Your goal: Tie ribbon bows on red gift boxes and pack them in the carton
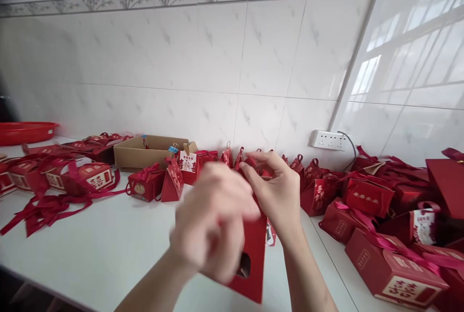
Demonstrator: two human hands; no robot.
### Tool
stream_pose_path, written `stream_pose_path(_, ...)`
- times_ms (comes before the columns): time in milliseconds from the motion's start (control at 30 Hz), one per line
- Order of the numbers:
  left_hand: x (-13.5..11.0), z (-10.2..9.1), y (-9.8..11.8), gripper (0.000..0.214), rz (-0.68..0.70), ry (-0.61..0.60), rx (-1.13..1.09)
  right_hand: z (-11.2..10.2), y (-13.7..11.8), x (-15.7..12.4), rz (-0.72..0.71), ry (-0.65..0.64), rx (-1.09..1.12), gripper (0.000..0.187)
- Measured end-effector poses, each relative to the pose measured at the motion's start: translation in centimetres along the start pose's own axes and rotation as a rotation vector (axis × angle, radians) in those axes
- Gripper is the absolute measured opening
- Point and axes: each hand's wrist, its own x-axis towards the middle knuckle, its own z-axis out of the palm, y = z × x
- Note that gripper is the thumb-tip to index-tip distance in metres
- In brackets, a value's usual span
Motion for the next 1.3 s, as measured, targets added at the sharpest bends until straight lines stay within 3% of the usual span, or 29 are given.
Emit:
stream_pose_path(67, 2.4, -0.5, -1.2, 0.013, -0.161, 0.046, -0.037, -1.0, -0.2, -0.1, -0.057, -0.008, -0.01, 0.014)
stream_pose_path(167, 3.7, -0.4, -4.0, 0.015, -0.425, -0.134, -0.128, -2.1, -0.5, -0.1, -0.108, 0.036, -0.033, 0.013)
stream_pose_path(233, 3.5, 0.0, -5.4, 0.018, -0.5, -0.24, -0.217, -2.6, -0.7, -0.1, -0.116, 0.083, -0.036, 0.012)
stream_pose_path(367, 2.8, 1.1, -6.1, 0.021, -0.521, -0.298, -0.356, -2.9, -0.6, 0.0, -0.137, 0.122, -0.041, 0.011)
stream_pose_path(500, 2.8, 1.5, -5.6, 0.024, -0.507, -0.289, -0.358, -2.8, -0.4, 0.0, -0.132, 0.139, -0.057, 0.012)
stream_pose_path(767, 3.3, 0.1, -3.9, 0.023, -0.635, -0.441, -0.314, -2.4, -0.6, -0.1, -0.138, 0.181, 0.039, 0.01)
stream_pose_path(867, 3.2, 0.1, -3.3, 0.022, -0.604, -0.371, -0.232, -2.3, -0.5, -0.2, -0.16, 0.179, 0.025, 0.012)
stream_pose_path(1000, 3.0, 0.1, -2.2, 0.019, -0.539, -0.172, -0.099, -3.0, -0.9, -0.6, -0.259, 0.192, -0.026, 0.023)
stream_pose_path(1167, 3.0, -0.7, -1.1, 0.02, -0.447, -0.04, -0.03, -4.2, -2.3, -1.2, -0.477, -0.097, -0.249, 0.01)
stream_pose_path(1300, 2.8, -0.8, -0.7, 0.019, -0.419, 0.021, -0.01, -4.2, -2.8, -1.4, -0.565, -0.106, -0.317, 0.008)
